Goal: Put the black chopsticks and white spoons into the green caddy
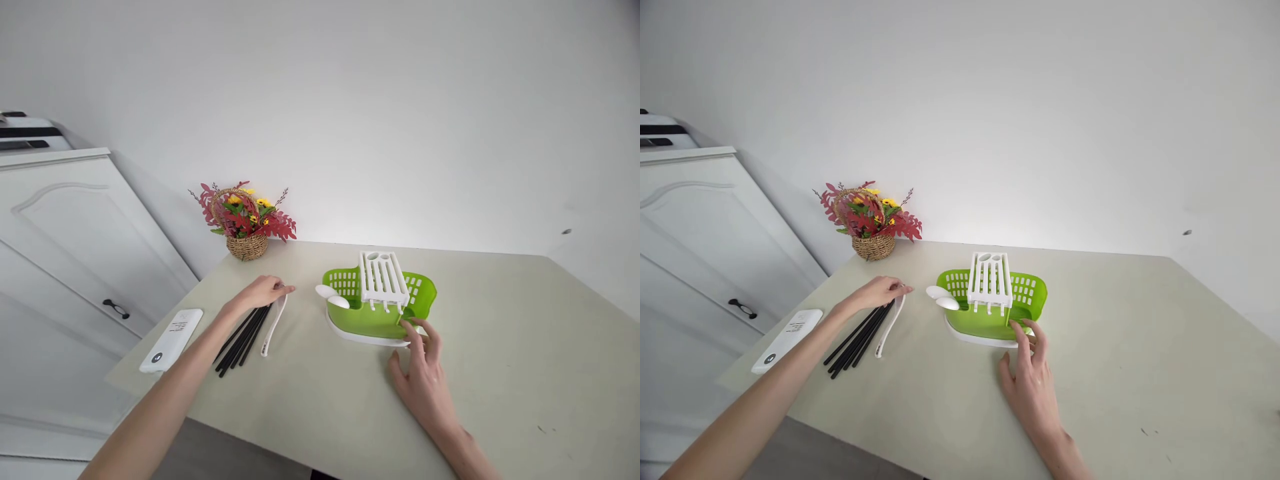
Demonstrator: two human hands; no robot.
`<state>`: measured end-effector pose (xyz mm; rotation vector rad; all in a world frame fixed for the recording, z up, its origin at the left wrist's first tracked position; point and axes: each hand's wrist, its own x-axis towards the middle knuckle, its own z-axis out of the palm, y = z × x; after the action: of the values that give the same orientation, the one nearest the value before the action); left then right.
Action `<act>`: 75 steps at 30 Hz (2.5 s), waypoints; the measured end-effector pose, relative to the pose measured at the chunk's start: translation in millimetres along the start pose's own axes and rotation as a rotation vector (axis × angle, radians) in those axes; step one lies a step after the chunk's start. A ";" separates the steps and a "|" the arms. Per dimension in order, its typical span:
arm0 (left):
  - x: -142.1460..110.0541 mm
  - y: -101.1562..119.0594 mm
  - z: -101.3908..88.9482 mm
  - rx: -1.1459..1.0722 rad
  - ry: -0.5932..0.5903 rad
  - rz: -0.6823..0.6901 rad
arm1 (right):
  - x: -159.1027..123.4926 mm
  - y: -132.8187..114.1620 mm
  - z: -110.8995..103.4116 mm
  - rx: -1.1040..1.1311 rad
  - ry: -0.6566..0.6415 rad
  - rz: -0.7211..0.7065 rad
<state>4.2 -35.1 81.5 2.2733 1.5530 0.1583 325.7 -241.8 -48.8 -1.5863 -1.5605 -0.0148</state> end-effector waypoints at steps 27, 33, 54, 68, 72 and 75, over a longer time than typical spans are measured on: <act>-35.8 87.0 24.3 -0.231 0.681 0.384 | 0.4 1.2 3.6 0.004 -0.002 -0.005; -56.6 106.0 54.4 -0.267 0.594 0.531 | 0.2 0.8 3.3 0.010 0.004 -0.006; 14.3 137.2 43.0 0.200 0.480 0.545 | 2.9 -0.3 3.1 0.016 0.037 -0.028; 38.4 139.8 0.8 0.088 0.837 0.407 | 0.1 0.8 2.5 -0.008 0.009 -0.010; 35.4 112.1 -31.8 -0.224 1.118 0.158 | -0.6 1.7 2.5 0.004 -0.004 -0.009; 28.2 80.3 -40.9 -0.358 1.122 0.019 | -0.8 1.6 1.1 0.015 -0.014 -0.002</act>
<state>72.8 -24.5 145.6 1.9324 1.7059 1.7883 326.2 -241.5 -50.8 -1.5762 -1.5690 0.0070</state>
